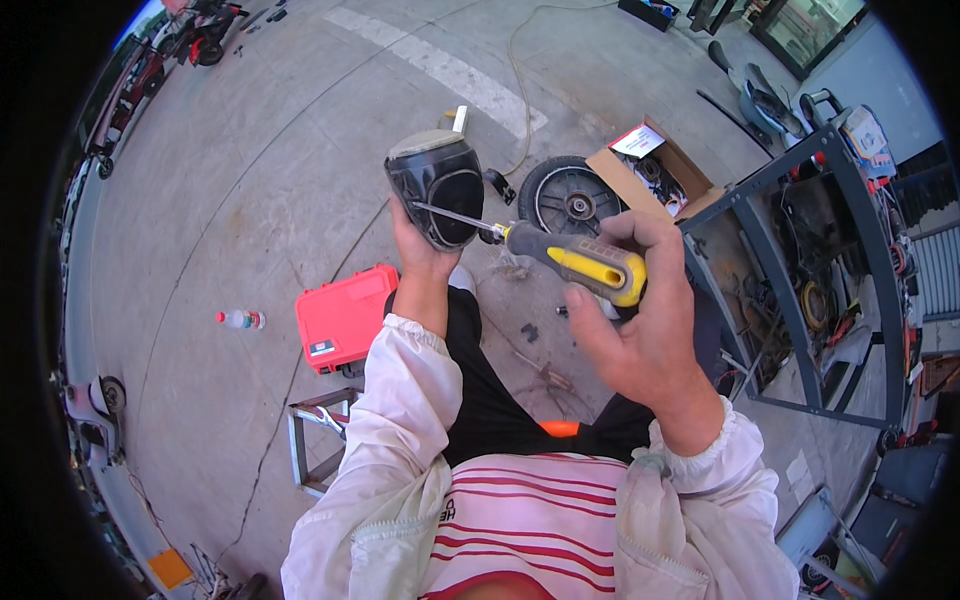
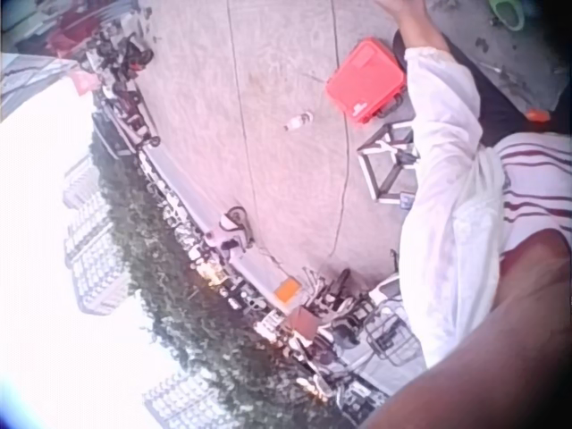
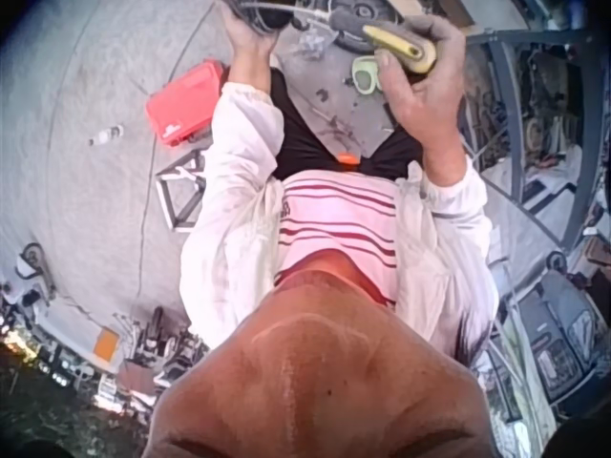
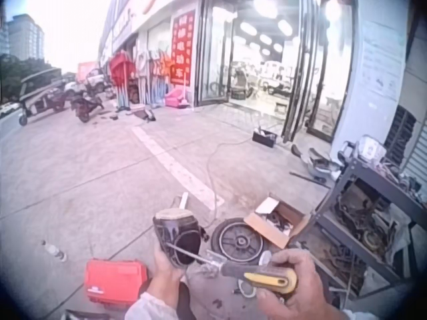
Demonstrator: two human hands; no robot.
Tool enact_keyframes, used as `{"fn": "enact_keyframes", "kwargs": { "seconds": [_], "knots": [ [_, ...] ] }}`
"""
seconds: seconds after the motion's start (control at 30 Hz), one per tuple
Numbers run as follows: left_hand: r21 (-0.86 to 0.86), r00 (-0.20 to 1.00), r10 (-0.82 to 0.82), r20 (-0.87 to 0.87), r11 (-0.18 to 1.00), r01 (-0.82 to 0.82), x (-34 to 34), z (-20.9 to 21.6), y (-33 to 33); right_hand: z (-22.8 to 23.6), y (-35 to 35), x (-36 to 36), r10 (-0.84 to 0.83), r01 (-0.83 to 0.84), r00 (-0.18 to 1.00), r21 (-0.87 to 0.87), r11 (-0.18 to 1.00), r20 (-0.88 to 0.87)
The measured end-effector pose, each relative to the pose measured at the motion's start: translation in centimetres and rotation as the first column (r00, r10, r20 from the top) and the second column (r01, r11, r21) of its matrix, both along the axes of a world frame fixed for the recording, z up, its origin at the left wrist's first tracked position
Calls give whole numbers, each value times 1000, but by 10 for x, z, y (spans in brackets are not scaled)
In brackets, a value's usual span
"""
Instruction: The person assembles a motorcycle headlight by fitting a green plastic ring into a black housing, then inserting the main headlight unit. They repeatedly test the fit and alignment of the components and use a screwdriver to adjust internal parts.
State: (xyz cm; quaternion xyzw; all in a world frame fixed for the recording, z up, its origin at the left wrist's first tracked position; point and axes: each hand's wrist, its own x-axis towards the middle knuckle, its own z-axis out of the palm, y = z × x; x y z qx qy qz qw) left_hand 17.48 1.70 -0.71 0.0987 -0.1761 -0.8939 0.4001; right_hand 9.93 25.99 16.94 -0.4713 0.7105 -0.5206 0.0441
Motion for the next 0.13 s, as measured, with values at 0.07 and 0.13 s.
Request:
{"fn": "enact_keyframes", "kwargs": {
  "seconds": [0.07, 0.13],
  "knots": [
    [1, 1000, -8, 5, 1000, 8, 2, -2, -1, 7, 2, 0, -30, 18, 996, 144, 989, 81],
    [40, 1000, -10, 11, 999, 10, 0, -5, -3, 6, 6, -3, -26, 3, 996, 263, 965, 82]
  ]
}}
